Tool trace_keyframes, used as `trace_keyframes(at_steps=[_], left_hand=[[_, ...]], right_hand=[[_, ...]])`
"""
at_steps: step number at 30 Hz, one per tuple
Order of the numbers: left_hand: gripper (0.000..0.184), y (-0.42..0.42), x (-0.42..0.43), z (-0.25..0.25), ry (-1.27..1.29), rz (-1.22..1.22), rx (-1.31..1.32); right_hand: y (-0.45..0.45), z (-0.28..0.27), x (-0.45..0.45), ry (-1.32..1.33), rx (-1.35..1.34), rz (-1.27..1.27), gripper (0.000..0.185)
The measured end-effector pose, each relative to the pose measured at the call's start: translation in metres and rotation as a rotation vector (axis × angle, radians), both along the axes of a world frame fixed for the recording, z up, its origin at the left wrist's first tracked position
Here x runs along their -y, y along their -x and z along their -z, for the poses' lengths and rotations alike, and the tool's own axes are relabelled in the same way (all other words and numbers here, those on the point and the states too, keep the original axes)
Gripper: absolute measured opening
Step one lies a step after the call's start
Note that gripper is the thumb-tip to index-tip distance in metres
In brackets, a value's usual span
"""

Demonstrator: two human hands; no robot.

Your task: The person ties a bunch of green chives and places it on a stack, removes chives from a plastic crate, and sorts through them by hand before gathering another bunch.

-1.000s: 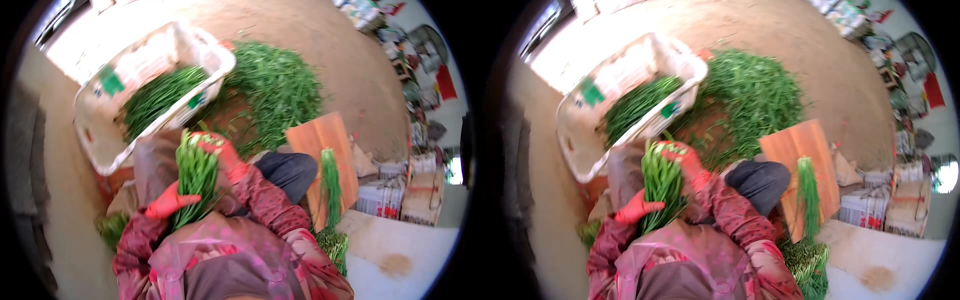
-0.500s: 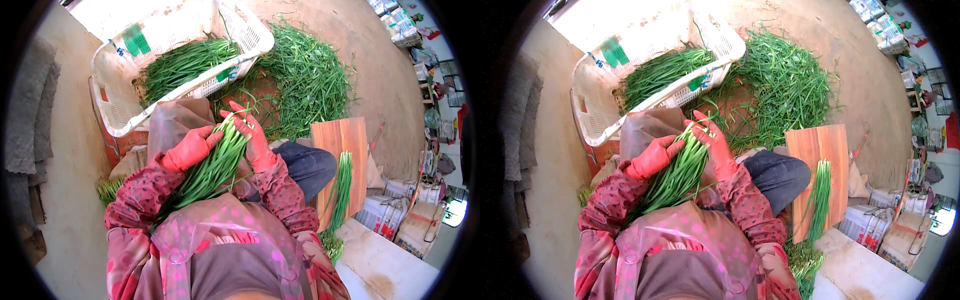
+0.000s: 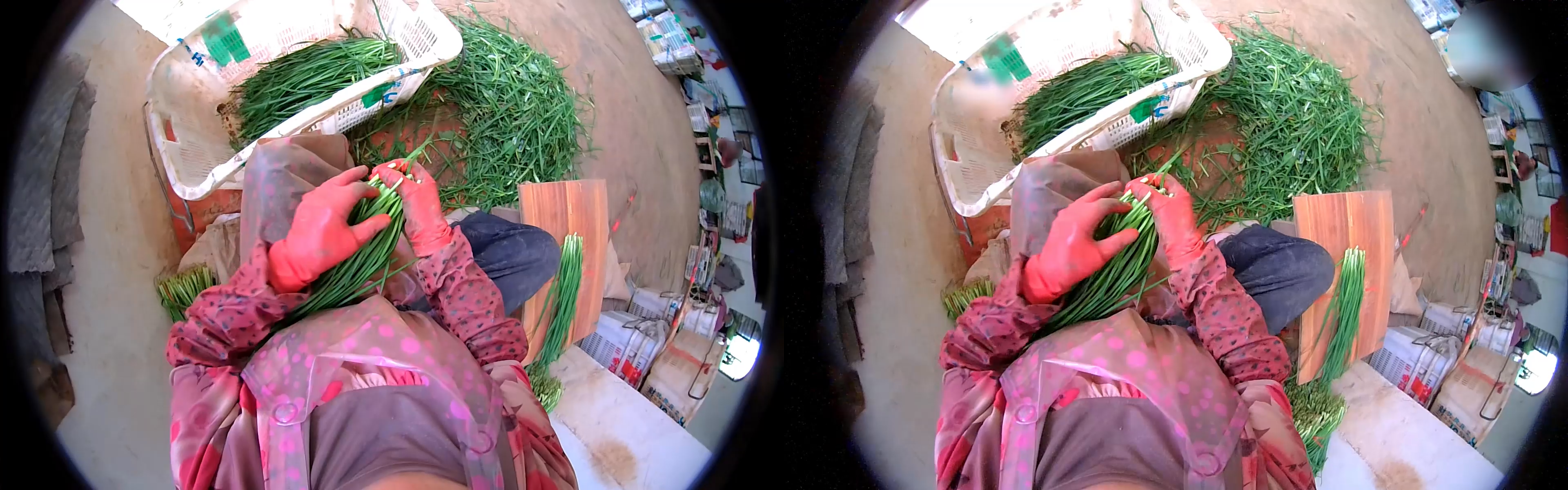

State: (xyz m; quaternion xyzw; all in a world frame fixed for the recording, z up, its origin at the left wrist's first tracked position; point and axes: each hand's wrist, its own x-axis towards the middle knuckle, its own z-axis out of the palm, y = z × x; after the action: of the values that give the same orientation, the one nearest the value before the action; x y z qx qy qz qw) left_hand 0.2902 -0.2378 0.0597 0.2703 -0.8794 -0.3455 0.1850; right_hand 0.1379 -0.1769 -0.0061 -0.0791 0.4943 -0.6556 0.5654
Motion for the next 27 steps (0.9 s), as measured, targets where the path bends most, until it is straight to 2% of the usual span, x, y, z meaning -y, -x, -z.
trace_keyframes(at_steps=[2,4,5,6,8,10,12,14,16,17,18,19,20,21,23,24,27], left_hand=[[0.029,0.005,-0.005,0.018,-0.084,-0.032,-0.037],[0.024,0.01,-0.008,0.025,-0.176,-0.047,-0.265],[0.023,0.009,-0.01,0.029,-0.265,-0.087,-0.263],[0.023,0.007,-0.009,0.031,-0.27,-0.09,-0.264],[0.02,0.004,-0.004,0.033,-0.584,-0.049,-0.361],[0.017,0.001,-0.004,0.03,-0.596,-0.04,-0.366],[0.013,-0.006,-0.007,0.021,-0.84,0.003,-0.324],[0.012,-0.02,-0.015,0.031,-0.647,0.187,-0.265],[0.013,-0.043,-0.022,0.037,-0.586,0.322,-0.077],[0.013,-0.054,-0.022,0.034,-0.563,0.358,0.023],[0.013,-0.063,-0.021,0.028,-0.536,0.391,0.12],[0.013,-0.071,-0.021,0.024,-0.525,0.393,0.099],[0.017,-0.078,-0.019,0.019,-0.438,0.477,0.217],[0.024,-0.08,-0.012,0.013,-0.344,0.563,0.335],[0.031,-0.082,0.013,-0.012,-0.363,0.553,0.244],[0.038,-0.08,0.023,-0.029,-0.399,0.524,0.175],[0.044,-0.052,0.052,-0.073,-0.228,0.202,-0.023]], right_hand=[[-0.002,-0.009,0.0,0.004,0.02,0.005,0.017],[0.002,-0.015,0.0,0.109,0.001,-0.094,0.017],[-0.002,-0.033,0.0,0.104,0.034,-0.057,0.015],[0.0,-0.029,-0.001,0.099,0.034,-0.059,0.015],[0.004,-0.017,-0.003,0.034,-0.055,-0.138,0.015],[0.004,-0.016,-0.003,0.026,-0.081,-0.132,0.017],[0.011,-0.003,0.0,-0.017,-0.197,-0.09,0.014],[0.052,-0.016,0.01,-0.054,-0.431,-0.099,0.01],[0.129,-0.037,0.016,0.006,-0.834,-0.059,0.02],[0.163,-0.069,0.016,-0.067,-0.92,0.027,0.023],[0.2,-0.091,0.014,-0.027,-0.827,0.14,0.023],[0.218,-0.129,0.007,0.036,-0.824,0.227,0.023],[0.228,-0.161,0.002,0.099,-0.821,0.316,0.024],[0.241,-0.168,0.004,0.108,-0.845,0.325,0.024],[0.265,-0.164,0.002,-0.077,-1.316,0.235,0.021],[0.265,-0.155,-0.002,-0.087,-1.327,0.25,0.021],[0.245,-0.136,0.025,-0.131,-1.339,0.207,0.02]])
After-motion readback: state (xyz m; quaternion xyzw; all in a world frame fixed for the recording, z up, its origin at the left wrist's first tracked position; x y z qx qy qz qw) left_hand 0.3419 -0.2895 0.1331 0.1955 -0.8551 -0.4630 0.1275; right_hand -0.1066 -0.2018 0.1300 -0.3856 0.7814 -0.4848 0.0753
